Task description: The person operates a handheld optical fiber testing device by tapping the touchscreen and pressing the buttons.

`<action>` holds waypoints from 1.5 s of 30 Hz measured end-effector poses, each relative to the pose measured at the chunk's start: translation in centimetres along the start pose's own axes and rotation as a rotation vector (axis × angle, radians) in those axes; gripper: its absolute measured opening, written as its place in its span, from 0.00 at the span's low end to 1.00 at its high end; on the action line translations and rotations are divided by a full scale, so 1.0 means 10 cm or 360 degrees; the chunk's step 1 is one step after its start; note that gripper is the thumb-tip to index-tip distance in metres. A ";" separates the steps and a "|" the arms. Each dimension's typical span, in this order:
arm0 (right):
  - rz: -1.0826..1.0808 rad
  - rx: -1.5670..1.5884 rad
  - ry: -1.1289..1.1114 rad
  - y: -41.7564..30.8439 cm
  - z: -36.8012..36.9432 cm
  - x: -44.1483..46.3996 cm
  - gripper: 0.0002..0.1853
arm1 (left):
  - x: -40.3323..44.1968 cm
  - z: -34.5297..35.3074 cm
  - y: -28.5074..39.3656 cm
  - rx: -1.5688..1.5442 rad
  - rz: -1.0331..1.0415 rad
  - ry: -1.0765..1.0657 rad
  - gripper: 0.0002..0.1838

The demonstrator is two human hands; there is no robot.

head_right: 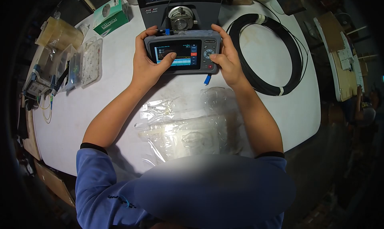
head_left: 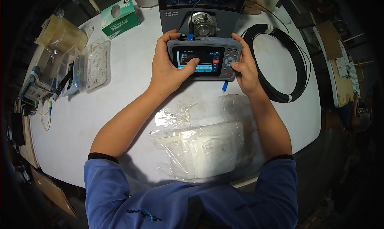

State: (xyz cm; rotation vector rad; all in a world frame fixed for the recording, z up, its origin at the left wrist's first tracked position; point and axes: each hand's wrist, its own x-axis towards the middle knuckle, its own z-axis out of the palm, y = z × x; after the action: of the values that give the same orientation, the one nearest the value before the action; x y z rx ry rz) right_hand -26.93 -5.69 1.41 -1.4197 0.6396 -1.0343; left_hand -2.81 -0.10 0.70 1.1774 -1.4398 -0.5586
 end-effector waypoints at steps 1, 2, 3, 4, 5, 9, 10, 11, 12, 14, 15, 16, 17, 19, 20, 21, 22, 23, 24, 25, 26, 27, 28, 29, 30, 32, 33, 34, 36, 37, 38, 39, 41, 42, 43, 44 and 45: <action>-0.0008 -0.0013 -0.0002 0.00 0.00 0.00 0.44 | 0.00 0.01 0.01 -0.0028 -0.0035 0.0008 0.41; -0.0018 -0.0025 -0.0004 0.01 0.00 0.01 0.44 | 0.00 0.01 0.01 -0.0026 -0.0036 0.0009 0.41; -0.0018 -0.0023 -0.0005 0.01 0.00 0.00 0.44 | 0.00 0.02 0.01 -0.0007 -0.0035 0.0022 0.41; -0.0018 -0.0026 0.0000 0.01 0.00 0.00 0.44 | 0.00 0.02 0.01 0.0011 -0.0034 0.0035 0.42; -0.0020 -0.0030 0.0004 0.01 0.00 0.00 0.44 | -0.01 0.03 0.01 0.0013 -0.0033 0.0038 0.42; -0.0031 -0.0056 0.0005 0.02 0.00 0.01 0.44 | -0.01 0.05 0.01 0.0032 -0.0070 0.0078 0.43; -0.0026 -0.0042 0.0004 0.02 0.01 0.01 0.44 | -0.01 0.06 0.02 0.0004 -0.0094 0.0106 0.44; -0.0021 -0.0028 0.0003 0.01 0.01 0.01 0.44 | -0.01 0.06 0.03 0.0005 -0.0094 0.0107 0.44; -0.0022 -0.0027 0.0002 0.02 0.01 0.01 0.44 | -0.01 0.06 0.04 -0.0007 -0.0107 0.0110 0.44; -0.0031 -0.0035 -0.0002 0.02 0.01 0.00 0.44 | -0.01 0.06 0.07 -0.0019 -0.0121 0.0112 0.45; -0.0031 -0.0033 0.0000 0.03 0.01 0.00 0.44 | -0.02 0.05 0.09 -0.0024 -0.0158 0.0105 0.46; -0.0039 -0.0035 0.0001 0.03 0.01 0.00 0.44 | -0.02 0.05 0.10 -0.0030 -0.0195 0.0100 0.47; -0.0047 -0.0038 0.0002 0.04 0.01 0.01 0.44 | -0.02 0.06 0.09 -0.0030 -0.0195 0.0100 0.47; -0.0048 -0.0043 0.0005 0.04 0.01 0.01 0.44 | -0.03 0.06 0.06 0.0093 -0.0077 0.0111 0.47; -0.0050 -0.0049 0.0008 0.04 0.01 0.01 0.44 | -0.03 0.06 0.07 0.0094 -0.0077 0.0110 0.47; -0.0049 -0.0048 0.0010 0.04 0.02 0.01 0.44 | -0.03 0.06 0.09 0.0052 -0.0106 0.0105 0.47; -0.0050 -0.0035 0.0006 0.04 0.02 0.01 0.44 | -0.03 0.06 0.10 0.0011 -0.0135 0.0101 0.47; -0.0049 -0.0024 0.0002 0.04 0.02 0.01 0.44 | -0.03 0.06 0.10 0.0010 -0.0136 0.0100 0.47; -0.0048 -0.0024 0.0002 0.04 0.02 0.01 0.44 | -0.03 0.05 0.09 0.0001 -0.0131 0.0094 0.47; -0.0047 -0.0030 0.0004 0.04 0.02 0.01 0.44 | -0.03 0.05 0.08 -0.0008 -0.0126 0.0088 0.47; -0.0047 -0.0035 0.0006 0.04 0.02 0.01 0.44 | -0.03 0.05 0.08 -0.0010 -0.0127 0.0088 0.47; -0.0044 -0.0036 0.0007 0.04 0.02 0.01 0.44 | -0.03 0.05 0.09 -0.0021 -0.0137 0.0079 0.47; -0.0042 -0.0046 0.0007 0.04 0.02 0.01 0.44 | -0.03 0.04 0.10 -0.0032 -0.0147 0.0069 0.48; -0.0041 -0.0055 0.0008 0.04 0.02 0.01 0.44 | -0.03 0.04 0.10 -0.0032 -0.0149 0.0069 0.48; -0.0039 -0.0056 0.0008 0.04 0.02 0.01 0.44 | -0.03 0.03 0.10 -0.0064 -0.0157 0.0063 0.48; -0.0044 -0.0068 0.0007 0.06 0.01 0.01 0.44 | -0.03 0.03 0.10 -0.0098 -0.0167 0.0057 0.48; -0.0042 -0.0069 0.0008 0.06 0.01 0.01 0.44 | -0.03 0.03 0.10 -0.0100 -0.0167 0.0048 0.48; -0.0041 -0.0065 0.0010 0.05 0.01 0.01 0.44 | -0.03 0.02 0.10 -0.0102 -0.0168 0.0040 0.48; -0.0037 -0.0063 0.0013 0.04 0.02 0.01 0.44 | -0.02 0.01 0.09 -0.0092 -0.0164 0.0034 0.48; -0.0042 -0.0063 0.0017 0.04 0.03 0.01 0.44 | -0.02 0.01 0.09 -0.0081 -0.0157 0.0028 0.48; -0.0046 -0.0065 0.0020 0.04 0.03 0.01 0.44 | -0.02 0.01 0.09 -0.0083 -0.0159 0.0027 0.48; -0.0044 -0.0066 0.0021 0.04 0.03 0.02 0.44 | -0.02 0.01 0.11 -0.0109 -0.0170 0.0023 0.48; -0.0050 -0.0076 0.0005 0.05 0.01 0.02 0.44 | -0.02 0.01 0.11 -0.0136 -0.0183 0.0022 0.48; -0.0047 -0.0076 0.0003 0.05 0.01 0.02 0.44 | -0.02 0.01 0.11 -0.0128 -0.0177 0.0024 0.48; -0.0044 -0.0065 0.0009 0.05 0.02 0.02 0.44 | -0.02 0.00 0.11 -0.0120 -0.0173 0.0026 0.48; -0.0042 -0.0055 0.0016 0.05 0.02 0.02 0.43 | -0.02 0.01 0.11 -0.0121 -0.0176 0.0028 0.48; -0.0040 -0.0056 0.0015 0.05 0.02 0.03 0.43 | -0.02 0.01 0.11 -0.0135 -0.0179 0.0025 0.48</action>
State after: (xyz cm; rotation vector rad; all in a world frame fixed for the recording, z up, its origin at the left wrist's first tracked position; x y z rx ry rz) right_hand -26.55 -5.92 0.97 -1.4574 0.6510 -1.0542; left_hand -3.29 0.44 1.54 1.1976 -1.3297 -0.6802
